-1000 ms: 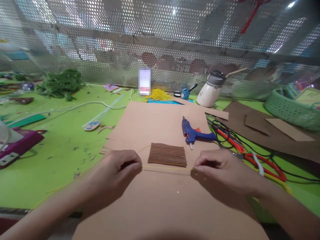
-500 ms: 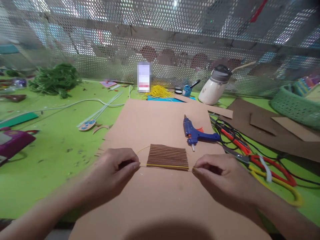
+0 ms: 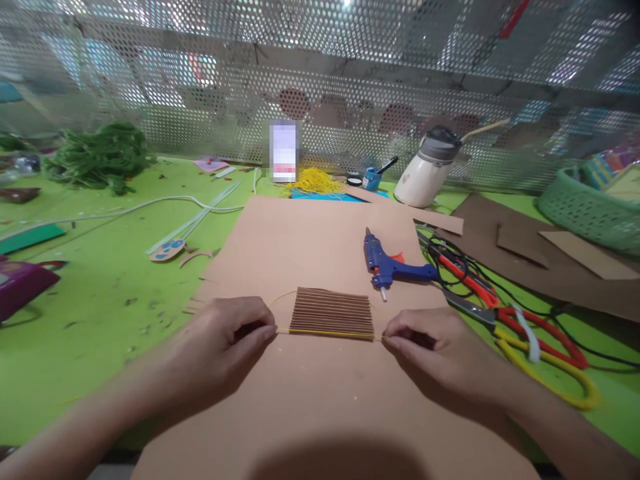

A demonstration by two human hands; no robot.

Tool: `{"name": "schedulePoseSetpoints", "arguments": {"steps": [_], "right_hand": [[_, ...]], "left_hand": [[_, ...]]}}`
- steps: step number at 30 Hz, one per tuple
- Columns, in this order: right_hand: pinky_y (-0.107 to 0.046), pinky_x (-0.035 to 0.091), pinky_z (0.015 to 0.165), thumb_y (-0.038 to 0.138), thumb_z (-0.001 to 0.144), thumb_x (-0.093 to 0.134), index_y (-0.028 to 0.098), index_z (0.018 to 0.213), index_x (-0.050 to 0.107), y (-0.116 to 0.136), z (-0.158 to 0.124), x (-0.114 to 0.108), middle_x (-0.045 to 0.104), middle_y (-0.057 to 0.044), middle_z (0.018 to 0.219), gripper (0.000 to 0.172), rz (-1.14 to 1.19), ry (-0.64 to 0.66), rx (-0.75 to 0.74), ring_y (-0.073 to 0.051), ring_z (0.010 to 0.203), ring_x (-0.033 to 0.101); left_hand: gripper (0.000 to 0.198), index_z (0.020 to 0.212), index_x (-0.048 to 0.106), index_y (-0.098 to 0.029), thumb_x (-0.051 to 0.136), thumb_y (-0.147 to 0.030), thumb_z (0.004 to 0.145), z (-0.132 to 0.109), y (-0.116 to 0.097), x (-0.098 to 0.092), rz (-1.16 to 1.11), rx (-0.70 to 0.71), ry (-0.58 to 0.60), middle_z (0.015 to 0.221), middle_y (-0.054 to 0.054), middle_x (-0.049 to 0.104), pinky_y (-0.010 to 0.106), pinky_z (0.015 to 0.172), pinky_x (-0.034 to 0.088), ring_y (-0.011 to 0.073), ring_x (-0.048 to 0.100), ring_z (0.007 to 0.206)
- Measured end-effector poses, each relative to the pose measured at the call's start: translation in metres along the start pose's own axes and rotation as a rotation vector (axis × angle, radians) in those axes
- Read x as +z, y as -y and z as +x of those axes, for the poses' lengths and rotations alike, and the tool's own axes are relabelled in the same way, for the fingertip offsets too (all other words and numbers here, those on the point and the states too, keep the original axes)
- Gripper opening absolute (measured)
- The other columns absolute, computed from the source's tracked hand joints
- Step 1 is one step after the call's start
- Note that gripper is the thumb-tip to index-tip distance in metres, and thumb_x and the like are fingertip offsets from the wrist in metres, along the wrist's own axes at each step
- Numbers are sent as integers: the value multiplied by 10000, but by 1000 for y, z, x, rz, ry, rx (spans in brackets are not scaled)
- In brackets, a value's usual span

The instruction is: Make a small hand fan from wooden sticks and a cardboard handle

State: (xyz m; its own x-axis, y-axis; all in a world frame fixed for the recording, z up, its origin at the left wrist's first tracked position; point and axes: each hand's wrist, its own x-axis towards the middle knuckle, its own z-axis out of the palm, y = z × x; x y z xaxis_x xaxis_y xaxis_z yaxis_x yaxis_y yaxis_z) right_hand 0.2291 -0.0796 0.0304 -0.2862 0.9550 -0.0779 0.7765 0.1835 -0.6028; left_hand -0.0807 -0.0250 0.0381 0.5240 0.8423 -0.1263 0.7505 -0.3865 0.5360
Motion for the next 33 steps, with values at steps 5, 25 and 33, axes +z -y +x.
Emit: {"name": "schedulePoseSetpoints", "arguments": {"steps": [5, 25, 33], "right_hand": [[-273, 423, 619, 207, 922, 530, 190, 814, 700, -1, -1, 1, 717, -19, 746, 202, -3, 22, 13, -172, 696, 635], [-277, 417, 663, 145, 908, 532, 196, 810, 676, -3, 2, 4, 701, 7, 750, 182, -76, 32, -38, -158, 706, 622], [-293, 389, 623, 122, 916, 498, 195, 797, 652, -4, 0, 6, 678, -6, 742, 208, -190, 32, -98, -171, 683, 604]], "left_hand": [[281, 748, 617, -203, 464, -337, 941, 0, -1, -1, -6, -11, 14, 685, -19, 628, 252, 564, 368, 131, 549, 611], [260, 752, 622, -191, 467, -318, 916, 2, -5, -3, -11, -32, 43, 672, -3, 630, 250, 562, 352, 138, 534, 606], [254, 739, 619, -197, 432, -248, 903, 1, -10, -8, 70, -27, 92, 686, 4, 625, 270, 577, 338, 146, 533, 618]]}}
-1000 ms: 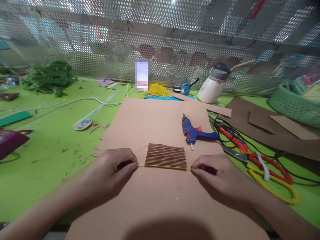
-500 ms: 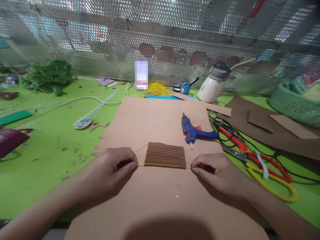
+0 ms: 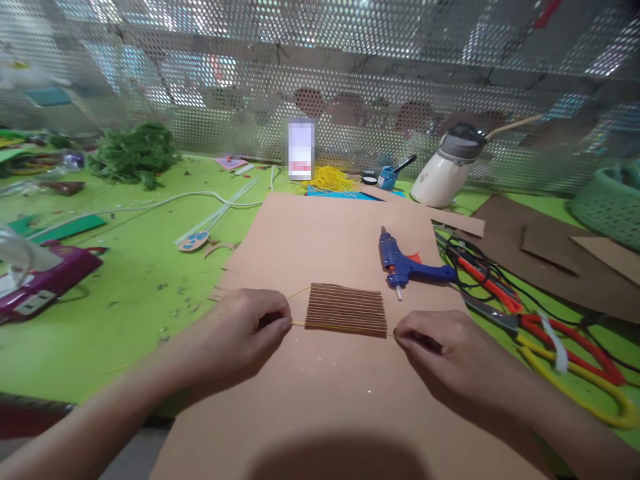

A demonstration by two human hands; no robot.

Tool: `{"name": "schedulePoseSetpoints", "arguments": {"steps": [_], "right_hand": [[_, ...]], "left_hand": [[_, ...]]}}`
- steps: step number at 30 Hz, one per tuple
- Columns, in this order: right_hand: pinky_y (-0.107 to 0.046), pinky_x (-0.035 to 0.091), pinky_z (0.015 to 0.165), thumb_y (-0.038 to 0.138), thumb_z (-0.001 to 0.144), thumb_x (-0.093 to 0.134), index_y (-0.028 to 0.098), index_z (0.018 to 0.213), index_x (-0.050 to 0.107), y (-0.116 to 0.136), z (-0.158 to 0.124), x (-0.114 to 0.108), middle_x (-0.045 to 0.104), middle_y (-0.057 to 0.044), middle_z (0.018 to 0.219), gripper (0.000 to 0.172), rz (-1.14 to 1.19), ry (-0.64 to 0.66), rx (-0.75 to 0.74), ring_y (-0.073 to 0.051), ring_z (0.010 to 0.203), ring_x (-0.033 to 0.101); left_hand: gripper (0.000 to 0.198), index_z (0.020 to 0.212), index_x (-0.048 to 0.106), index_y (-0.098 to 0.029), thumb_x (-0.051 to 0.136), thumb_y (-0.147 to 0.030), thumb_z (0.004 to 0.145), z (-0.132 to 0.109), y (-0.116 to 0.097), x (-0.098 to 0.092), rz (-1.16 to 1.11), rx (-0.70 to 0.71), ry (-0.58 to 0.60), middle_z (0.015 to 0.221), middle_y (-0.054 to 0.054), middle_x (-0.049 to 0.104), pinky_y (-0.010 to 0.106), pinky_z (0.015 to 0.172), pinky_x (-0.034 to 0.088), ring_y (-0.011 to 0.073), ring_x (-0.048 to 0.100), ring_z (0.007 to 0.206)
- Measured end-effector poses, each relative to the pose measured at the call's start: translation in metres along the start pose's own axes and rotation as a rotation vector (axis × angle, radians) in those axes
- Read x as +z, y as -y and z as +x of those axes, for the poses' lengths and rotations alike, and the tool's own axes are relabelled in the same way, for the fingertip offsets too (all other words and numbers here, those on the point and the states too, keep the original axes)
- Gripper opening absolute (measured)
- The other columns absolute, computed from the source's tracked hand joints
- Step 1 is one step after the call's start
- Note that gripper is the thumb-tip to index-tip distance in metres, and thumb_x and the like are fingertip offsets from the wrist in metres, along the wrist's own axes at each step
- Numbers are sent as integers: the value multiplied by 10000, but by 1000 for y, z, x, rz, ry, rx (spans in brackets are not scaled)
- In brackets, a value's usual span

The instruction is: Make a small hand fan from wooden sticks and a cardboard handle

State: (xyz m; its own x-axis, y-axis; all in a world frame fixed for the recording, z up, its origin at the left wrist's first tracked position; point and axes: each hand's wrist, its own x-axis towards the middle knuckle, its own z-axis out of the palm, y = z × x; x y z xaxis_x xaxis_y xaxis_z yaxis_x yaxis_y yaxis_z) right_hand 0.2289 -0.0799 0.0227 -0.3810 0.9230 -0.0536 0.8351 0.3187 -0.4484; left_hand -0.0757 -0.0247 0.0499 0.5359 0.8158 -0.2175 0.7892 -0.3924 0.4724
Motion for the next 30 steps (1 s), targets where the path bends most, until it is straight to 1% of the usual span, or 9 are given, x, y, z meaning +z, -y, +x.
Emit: {"name": "schedulePoseSetpoints", "arguments": {"steps": [5, 9, 13, 15, 20, 22, 25, 28, 30], "right_hand": [[-299, 394, 603, 122, 923, 483, 199, 787, 632, 1, 0, -1, 655, -5, 711, 216, -24, 12, 10, -172, 655, 590], [-325, 447, 661, 150, 943, 491, 201, 781, 624, 0, -1, -10, 653, -31, 795, 216, -40, 6, -22, -186, 721, 597], [-424, 471, 878, 184, 945, 537, 201, 962, 662, 1, -4, -22, 655, -88, 1083, 127, -129, -79, -130, -259, 1018, 572], [-462, 452, 942, 200, 960, 530, 212, 1090, 645, 7, -4, -26, 624, -98, 1206, 174, -197, -126, -183, -282, 1129, 517], [-491, 446, 944, 221, 895, 631, 198, 1217, 593, 36, 15, -21, 613, -119, 1264, 325, -277, -115, -228, -320, 1157, 476], [-470, 455, 892, 232, 850, 685, 184, 1218, 586, 47, 26, -18, 640, -135, 1204, 385, -302, -73, -211, -325, 1108, 492], [-416, 439, 808, 200, 812, 703, 198, 1161, 592, 53, 39, -16, 673, -115, 1046, 366, -301, -25, -165, -305, 1004, 522], [-363, 412, 761, 153, 809, 670, 209, 1146, 602, 46, 43, -14, 651, -93, 1008, 349, -218, 4, -139, -272, 959, 535], [-349, 399, 772, 99, 805, 632, 213, 1126, 624, 38, 45, -11, 641, -84, 1024, 341, -127, -8, -138, -253, 956, 539]], "left_hand": [[269, 693, 567, -204, 414, -259, 907, 0, -4, 3, 151, -11, -7, 664, 14, 595, 301, 570, 292, 162, 506, 603], [277, 672, 534, -211, 407, -273, 910, -1, -1, 9, 252, -17, -87, 683, 21, 601, 317, 574, 272, 177, 502, 610], [246, 696, 553, -215, 413, -261, 894, -4, 3, 13, 276, -4, -160, 732, 27, 605, 323, 591, 304, 186, 521, 635], [223, 718, 583, -215, 417, -230, 867, -4, 3, 11, 286, 3, -181, 763, 32, 608, 326, 610, 325, 190, 536, 656], [233, 810, 669, -200, 438, -213, 834, -6, 0, -3, 291, -9, -216, 890, 47, 660, 323, 671, 365, 210, 597, 751], [255, 940, 681, -180, 456, -273, 868, -9, 3, -10, 280, -38, -303, 1027, 61, 677, 316, 695, 373, 218, 617, 797], [338, 1132, 632, -173, 472, -357, 898, -19, 12, -23, 288, -158, -498, 1272, 69, 613, 312, 697, 361, 167, 591, 701], [310, 1103, 629, -232, 463, -396, 899, -32, 21, -34, 304, -218, -733, 1308, 16, 589, 310, 694, 362, 113, 545, 611], [274, 1071, 635, -267, 478, -406, 895, -43, 22, -37, 237, -177, -870, 1275, -11, 605, 286, 670, 381, 146, 587, 710]]}}
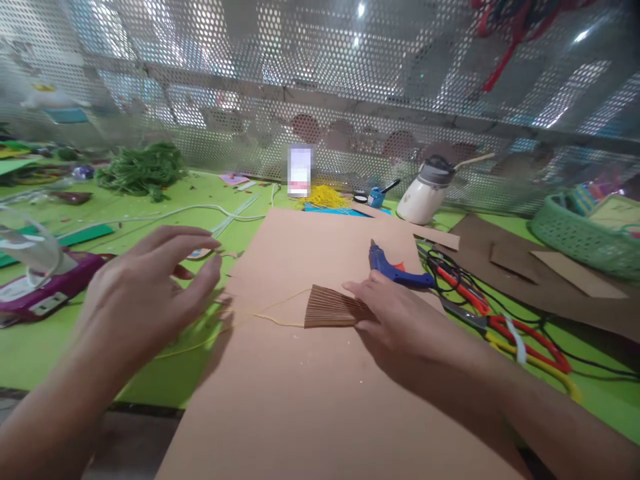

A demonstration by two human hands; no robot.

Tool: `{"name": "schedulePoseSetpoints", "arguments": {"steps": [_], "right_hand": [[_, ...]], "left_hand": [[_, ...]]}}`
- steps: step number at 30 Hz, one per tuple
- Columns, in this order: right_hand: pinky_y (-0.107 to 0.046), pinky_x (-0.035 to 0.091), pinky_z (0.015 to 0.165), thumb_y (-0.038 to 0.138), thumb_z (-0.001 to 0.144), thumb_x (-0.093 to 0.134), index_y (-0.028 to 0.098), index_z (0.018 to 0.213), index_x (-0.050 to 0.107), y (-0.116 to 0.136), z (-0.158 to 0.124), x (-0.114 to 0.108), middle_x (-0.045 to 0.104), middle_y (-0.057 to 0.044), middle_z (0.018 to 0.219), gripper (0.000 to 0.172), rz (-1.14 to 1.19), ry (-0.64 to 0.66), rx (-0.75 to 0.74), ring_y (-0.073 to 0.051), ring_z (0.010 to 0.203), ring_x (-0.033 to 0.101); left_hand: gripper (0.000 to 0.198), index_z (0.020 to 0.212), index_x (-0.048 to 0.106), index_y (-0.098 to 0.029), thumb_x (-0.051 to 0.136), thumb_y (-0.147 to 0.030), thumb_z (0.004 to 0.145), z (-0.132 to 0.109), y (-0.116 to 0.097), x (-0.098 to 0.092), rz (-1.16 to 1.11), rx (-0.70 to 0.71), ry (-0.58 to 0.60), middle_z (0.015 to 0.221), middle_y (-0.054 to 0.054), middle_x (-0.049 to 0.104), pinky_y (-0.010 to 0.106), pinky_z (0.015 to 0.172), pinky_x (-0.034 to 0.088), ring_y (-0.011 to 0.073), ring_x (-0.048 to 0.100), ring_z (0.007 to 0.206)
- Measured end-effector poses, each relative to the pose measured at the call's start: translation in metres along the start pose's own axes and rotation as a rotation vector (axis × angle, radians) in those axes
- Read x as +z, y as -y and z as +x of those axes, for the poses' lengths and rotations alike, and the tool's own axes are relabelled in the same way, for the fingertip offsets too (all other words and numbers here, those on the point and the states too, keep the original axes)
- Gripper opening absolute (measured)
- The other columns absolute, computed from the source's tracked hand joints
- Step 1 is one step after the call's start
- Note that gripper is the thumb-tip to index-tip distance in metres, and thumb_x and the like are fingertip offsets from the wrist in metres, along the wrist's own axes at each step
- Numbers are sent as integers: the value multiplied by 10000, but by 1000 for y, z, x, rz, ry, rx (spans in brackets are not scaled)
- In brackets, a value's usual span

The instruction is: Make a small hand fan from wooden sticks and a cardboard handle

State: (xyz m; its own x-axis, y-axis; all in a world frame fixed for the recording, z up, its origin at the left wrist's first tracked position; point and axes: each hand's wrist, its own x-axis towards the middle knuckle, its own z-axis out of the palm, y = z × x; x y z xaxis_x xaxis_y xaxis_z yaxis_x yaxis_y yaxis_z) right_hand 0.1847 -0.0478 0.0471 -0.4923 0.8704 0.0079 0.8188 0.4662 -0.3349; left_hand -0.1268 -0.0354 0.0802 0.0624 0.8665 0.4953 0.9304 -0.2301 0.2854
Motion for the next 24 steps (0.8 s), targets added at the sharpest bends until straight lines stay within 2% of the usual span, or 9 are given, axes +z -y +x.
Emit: {"name": "schedulePoseSetpoints", "arguments": {"steps": [2, 4, 5, 8, 9, 12, 15, 19, 24], "right_hand": [[-353, 390, 804, 53, 782, 614, 211, 1039, 671, -7, 1, 5, 647, -68, 992, 307, 197, -52, 38, -241, 953, 541], [-351, 395, 793, 48, 749, 631, 203, 976, 703, -12, 4, 9, 650, -46, 909, 285, 434, -114, 101, -224, 895, 549], [-347, 406, 773, 63, 738, 646, 195, 992, 711, -13, 6, 10, 649, -38, 875, 293, 534, -140, 134, -214, 854, 556], [-327, 456, 680, 156, 744, 681, 156, 1150, 675, -13, 10, 8, 646, -21, 814, 405, 699, -186, 195, -181, 726, 583], [-322, 471, 658, 195, 750, 690, 142, 1186, 655, -11, 11, 7, 646, -19, 806, 441, 749, -204, 207, -173, 701, 594], [-305, 495, 637, 275, 741, 719, 132, 1212, 626, -7, 11, 5, 642, -7, 794, 502, 889, -284, 223, -158, 677, 614], [-291, 495, 646, 298, 741, 736, 146, 1205, 618, -2, 10, 6, 641, 6, 773, 502, 982, -371, 219, -154, 690, 620], [-285, 482, 611, 372, 760, 758, 138, 1227, 569, 2, 14, 14, 659, -1, 757, 556, 1057, -455, 225, -157, 656, 618], [-291, 484, 616, 389, 779, 748, 151, 1235, 543, 6, 19, 25, 650, 8, 737, 554, 1082, -516, 211, -167, 658, 624]], "left_hand": [[245, 1061, 656, -292, 521, -392, 882, -9, -5, -6, -165, 2, 11, 1215, -14, 645, 256, 622, 398, 196, 616, 877], [212, 987, 703, -293, 559, -384, 860, -21, -18, -7, -396, 40, 144, 1056, -3, 717, 255, 690, 444, 214, 634, 909], [206, 922, 723, -285, 551, -378, 859, -27, -28, -4, -535, 71, 267, 960, 1, 737, 258, 717, 460, 209, 646, 868], [206, 895, 742, -231, 588, -354, 835, -37, -55, 16, -778, 22, 799, 911, 44, 745, 284, 744, 490, 222, 661, 848], [194, 862, 740, -209, 604, -343, 821, -38, -63, 26, -821, -38, 875, 885, 55, 741, 294, 741, 487, 224, 660, 832], [188, 865, 725, -173, 634, -328, 807, -29, -79, 51, -1063, -239, 889, 798, 48, 704, 272, 664, 453, 188, 623, 748], [246, 1015, 708, -201, 644, -366, 845, -15, -90, 64, -1328, -446, 829, 899, 38, 687, 251, 673, 432, 149, 580, 761], [366, 1089, 704, -163, 708, -426, 835, -3, -102, 76, -1559, -315, 859, 1052, 108, 709, 303, 825, 445, 197, 623, 914], [377, 977, 724, -127, 790, -432, 766, -1, -109, 94, -1703, -328, 790, 1065, 149, 727, 348, 890, 446, 246, 640, 976]]}}
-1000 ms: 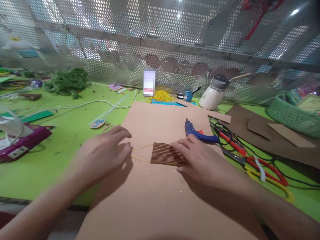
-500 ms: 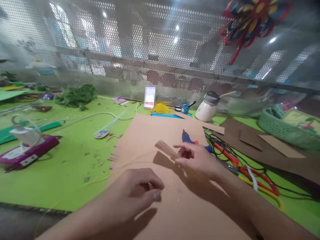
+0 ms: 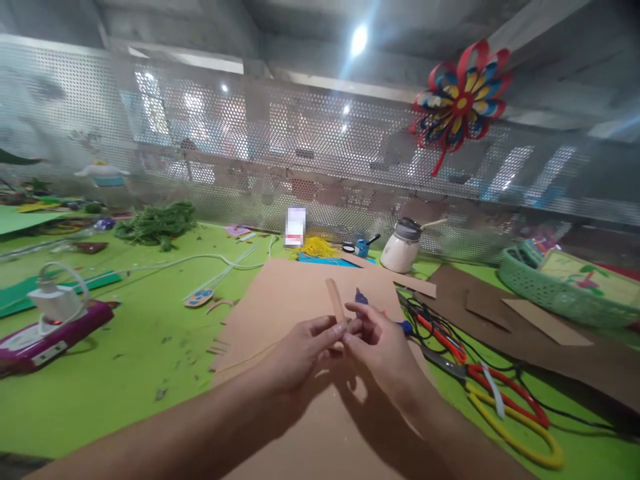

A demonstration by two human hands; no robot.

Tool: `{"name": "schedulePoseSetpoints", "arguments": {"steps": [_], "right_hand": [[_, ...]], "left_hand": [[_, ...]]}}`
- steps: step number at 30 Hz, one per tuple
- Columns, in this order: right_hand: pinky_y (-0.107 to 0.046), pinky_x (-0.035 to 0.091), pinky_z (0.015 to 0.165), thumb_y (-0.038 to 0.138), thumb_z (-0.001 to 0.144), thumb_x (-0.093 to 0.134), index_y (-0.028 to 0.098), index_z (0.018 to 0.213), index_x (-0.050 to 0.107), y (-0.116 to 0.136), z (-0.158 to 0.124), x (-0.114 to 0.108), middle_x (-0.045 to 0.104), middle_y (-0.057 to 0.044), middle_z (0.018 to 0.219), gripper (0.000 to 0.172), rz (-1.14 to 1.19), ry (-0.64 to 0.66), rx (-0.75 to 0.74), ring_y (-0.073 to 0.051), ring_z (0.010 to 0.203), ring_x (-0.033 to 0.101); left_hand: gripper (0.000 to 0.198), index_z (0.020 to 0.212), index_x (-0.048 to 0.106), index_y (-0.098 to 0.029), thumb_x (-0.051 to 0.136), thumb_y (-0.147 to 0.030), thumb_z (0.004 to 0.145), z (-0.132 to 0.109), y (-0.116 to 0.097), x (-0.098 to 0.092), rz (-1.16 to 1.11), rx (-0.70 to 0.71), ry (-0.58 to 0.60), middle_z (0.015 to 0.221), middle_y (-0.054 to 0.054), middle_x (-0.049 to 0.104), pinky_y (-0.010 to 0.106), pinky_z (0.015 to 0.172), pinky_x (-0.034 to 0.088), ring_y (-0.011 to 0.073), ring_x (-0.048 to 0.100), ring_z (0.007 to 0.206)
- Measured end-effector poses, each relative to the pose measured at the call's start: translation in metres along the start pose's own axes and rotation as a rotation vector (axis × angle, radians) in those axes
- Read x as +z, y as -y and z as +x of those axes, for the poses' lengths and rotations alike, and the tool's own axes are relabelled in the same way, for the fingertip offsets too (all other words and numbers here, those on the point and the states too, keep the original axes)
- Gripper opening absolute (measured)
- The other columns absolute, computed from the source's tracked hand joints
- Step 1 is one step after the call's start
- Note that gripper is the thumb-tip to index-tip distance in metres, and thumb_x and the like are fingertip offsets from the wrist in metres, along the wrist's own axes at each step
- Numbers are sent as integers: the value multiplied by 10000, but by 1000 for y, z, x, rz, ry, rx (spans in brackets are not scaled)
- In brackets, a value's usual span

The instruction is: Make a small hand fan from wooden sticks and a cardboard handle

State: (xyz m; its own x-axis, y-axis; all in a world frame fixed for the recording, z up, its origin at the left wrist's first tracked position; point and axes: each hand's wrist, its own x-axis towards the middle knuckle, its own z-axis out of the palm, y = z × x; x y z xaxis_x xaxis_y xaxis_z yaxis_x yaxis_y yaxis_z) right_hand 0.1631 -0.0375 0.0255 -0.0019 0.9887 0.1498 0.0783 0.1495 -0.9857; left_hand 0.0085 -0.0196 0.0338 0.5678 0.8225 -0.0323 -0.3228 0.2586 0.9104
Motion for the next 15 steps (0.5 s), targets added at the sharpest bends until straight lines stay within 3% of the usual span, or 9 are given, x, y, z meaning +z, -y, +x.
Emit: {"name": "schedulePoseSetpoints", "arguments": {"steps": [4, 8, 15], "right_hand": [[-304, 482, 652, 351, 777, 745, 143, 1288, 497, 2, -4, 4, 627, 19, 732, 605, -1, -16, -14, -172, 681, 609], [-325, 474, 662, 338, 760, 735, 114, 1298, 485, 8, -10, 8, 590, 11, 744, 634, -21, -15, 22, -186, 700, 587], [-303, 476, 627, 466, 909, 593, 148, 1321, 495, 6, -20, 1, 609, -1, 755, 530, -59, 56, 48, -177, 681, 588]], "left_hand": [[351, 914, 723, -126, 818, -414, 739, 3, 1, -2, -41, 23, -31, 936, 120, 744, 340, 867, 467, 219, 653, 876], [295, 767, 700, -128, 851, -375, 705, 3, 3, -5, -79, 19, -65, 755, 56, 707, 272, 745, 471, 158, 631, 725], [252, 844, 709, -132, 819, -340, 753, 3, 12, -9, -137, -21, -101, 785, 61, 699, 275, 753, 478, 156, 641, 728]]}}
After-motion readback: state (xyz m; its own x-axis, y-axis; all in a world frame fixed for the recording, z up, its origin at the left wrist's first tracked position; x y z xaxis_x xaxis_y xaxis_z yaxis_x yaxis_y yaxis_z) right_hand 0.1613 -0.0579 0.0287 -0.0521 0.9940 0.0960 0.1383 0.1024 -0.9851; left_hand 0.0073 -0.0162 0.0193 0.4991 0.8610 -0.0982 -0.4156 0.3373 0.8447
